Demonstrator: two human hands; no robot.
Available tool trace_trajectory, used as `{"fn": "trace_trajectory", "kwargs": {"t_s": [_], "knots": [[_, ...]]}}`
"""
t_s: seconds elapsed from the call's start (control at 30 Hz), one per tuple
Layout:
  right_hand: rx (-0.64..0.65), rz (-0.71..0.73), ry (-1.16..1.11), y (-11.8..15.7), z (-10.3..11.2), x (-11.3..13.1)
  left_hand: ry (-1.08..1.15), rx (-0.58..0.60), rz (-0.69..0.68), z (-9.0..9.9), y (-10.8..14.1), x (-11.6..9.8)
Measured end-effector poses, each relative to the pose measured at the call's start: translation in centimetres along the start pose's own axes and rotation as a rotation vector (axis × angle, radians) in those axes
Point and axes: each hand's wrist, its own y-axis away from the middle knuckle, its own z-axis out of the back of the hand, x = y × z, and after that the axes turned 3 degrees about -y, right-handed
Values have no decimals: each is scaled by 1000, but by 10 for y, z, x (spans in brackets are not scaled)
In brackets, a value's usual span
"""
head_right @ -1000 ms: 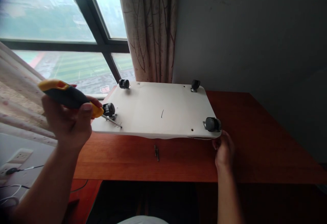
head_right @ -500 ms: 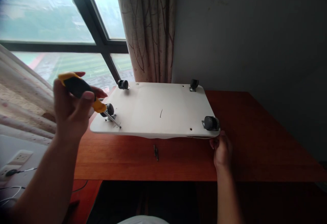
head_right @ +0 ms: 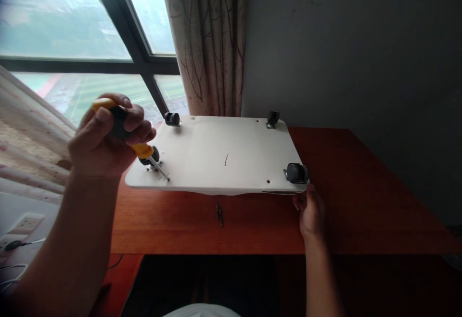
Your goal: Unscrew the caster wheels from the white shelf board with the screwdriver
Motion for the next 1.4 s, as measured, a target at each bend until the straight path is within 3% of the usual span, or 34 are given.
{"fn": "trace_trajectory", "kwargs": {"t_s": [0.2,0.43,0.83,1.07,1.27,1.4], "knots": [[-15,-47,-48,0,1,2,-278,-244,-165,-25,8,2],[-22,-54,-55,0,0,2,-383,-310,-267,-39,24,-3],[-18,-46,-40,1,-1,3,-275,-265,-160,-32,20,-7],[-15,-52,-78,1,-2,4,-276,-330,-170,-28,19,-10],[-26,-65,-86,1,-1,3,-248,-267,-113,-26,21,-15],[-12,-58,-83,0,0,2,-250,-274,-202,-26,20,-13]]}}
